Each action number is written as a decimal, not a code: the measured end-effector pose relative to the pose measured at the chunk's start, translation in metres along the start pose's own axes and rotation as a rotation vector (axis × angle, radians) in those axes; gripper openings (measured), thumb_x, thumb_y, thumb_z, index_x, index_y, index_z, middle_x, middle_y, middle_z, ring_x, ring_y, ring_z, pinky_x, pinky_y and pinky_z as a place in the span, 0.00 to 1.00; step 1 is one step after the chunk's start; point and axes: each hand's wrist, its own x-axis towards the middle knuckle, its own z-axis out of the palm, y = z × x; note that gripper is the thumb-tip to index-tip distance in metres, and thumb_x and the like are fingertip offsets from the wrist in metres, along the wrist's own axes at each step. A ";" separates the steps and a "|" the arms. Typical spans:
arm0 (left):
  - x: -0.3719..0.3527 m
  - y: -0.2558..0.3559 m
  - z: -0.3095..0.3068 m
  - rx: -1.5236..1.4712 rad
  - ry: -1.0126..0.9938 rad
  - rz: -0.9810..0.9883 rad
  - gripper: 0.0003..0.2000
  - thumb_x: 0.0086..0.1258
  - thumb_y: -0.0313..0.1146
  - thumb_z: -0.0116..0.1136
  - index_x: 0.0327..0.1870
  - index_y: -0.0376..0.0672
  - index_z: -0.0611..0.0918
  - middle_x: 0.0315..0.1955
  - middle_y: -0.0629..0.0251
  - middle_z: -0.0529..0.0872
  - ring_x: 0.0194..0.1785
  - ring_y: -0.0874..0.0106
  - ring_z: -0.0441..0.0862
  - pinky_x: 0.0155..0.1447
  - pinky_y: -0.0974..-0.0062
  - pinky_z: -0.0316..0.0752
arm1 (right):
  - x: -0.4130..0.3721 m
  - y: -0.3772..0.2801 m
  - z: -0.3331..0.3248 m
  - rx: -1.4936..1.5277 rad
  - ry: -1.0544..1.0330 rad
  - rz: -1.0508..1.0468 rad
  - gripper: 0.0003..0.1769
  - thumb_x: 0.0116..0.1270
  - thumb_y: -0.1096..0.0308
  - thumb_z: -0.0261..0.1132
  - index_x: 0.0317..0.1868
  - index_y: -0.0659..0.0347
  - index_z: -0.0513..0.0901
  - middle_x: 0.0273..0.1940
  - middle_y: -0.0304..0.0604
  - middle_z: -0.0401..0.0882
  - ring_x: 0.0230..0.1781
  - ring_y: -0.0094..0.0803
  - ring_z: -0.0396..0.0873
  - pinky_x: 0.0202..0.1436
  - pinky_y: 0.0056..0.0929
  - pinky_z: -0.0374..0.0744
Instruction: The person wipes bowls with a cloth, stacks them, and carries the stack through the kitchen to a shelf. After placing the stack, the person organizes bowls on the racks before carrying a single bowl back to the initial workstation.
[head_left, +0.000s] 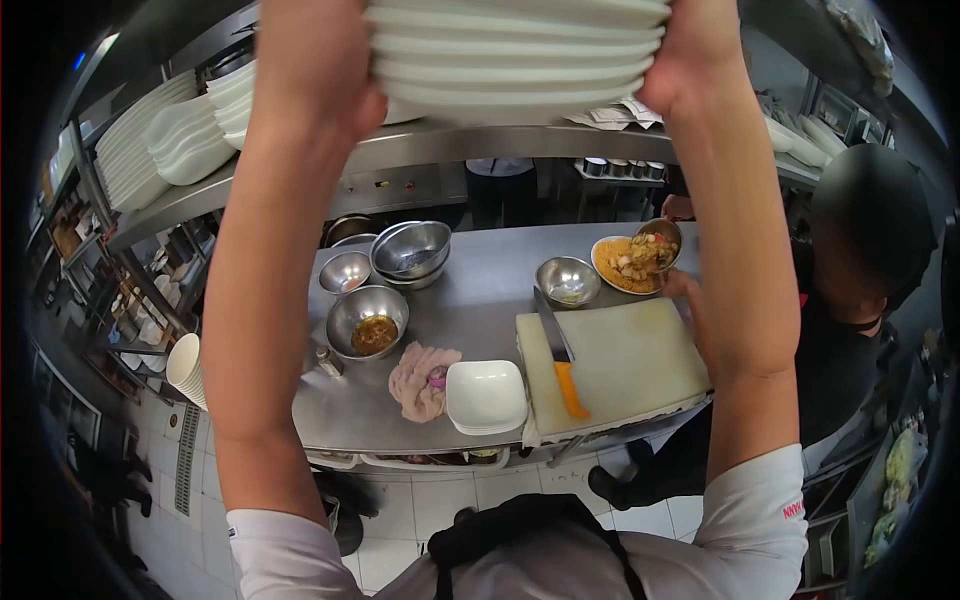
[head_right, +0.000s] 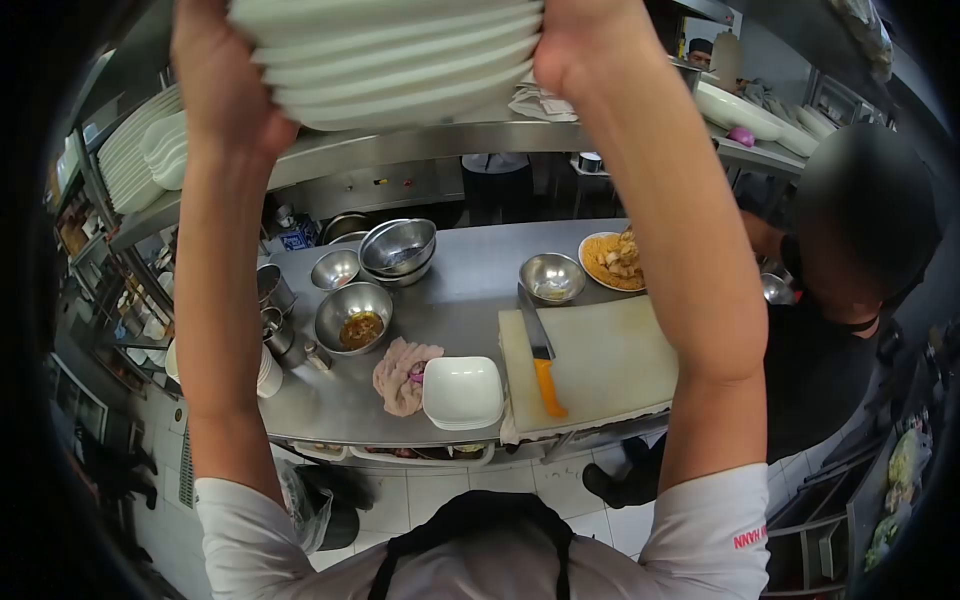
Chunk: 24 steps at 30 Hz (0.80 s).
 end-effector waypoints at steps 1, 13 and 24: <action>0.008 0.002 0.014 -0.059 -0.041 -0.055 0.32 0.74 0.58 0.51 0.61 0.33 0.76 0.54 0.51 0.83 0.54 0.64 0.84 0.60 0.68 0.79 | 0.008 -0.006 -0.003 -0.118 0.110 -0.046 0.31 0.69 0.44 0.51 0.48 0.66 0.84 0.46 0.54 0.86 0.46 0.46 0.85 0.55 0.43 0.82; -0.011 -0.056 0.044 -0.388 -0.052 -0.602 0.28 0.76 0.56 0.52 0.59 0.36 0.79 0.53 0.55 0.86 0.57 0.66 0.83 0.64 0.67 0.76 | 0.014 0.030 -0.105 -0.120 0.374 0.120 0.27 0.66 0.42 0.58 0.43 0.59 0.86 0.42 0.46 0.87 0.43 0.37 0.85 0.50 0.40 0.83; -0.022 -0.102 0.051 -0.097 0.196 -0.452 0.25 0.77 0.50 0.58 0.56 0.32 0.79 0.48 0.57 0.87 0.50 0.71 0.83 0.56 0.74 0.77 | 0.031 0.040 -0.128 -0.155 0.486 0.145 0.27 0.70 0.41 0.55 0.43 0.59 0.84 0.45 0.48 0.86 0.47 0.37 0.84 0.53 0.46 0.82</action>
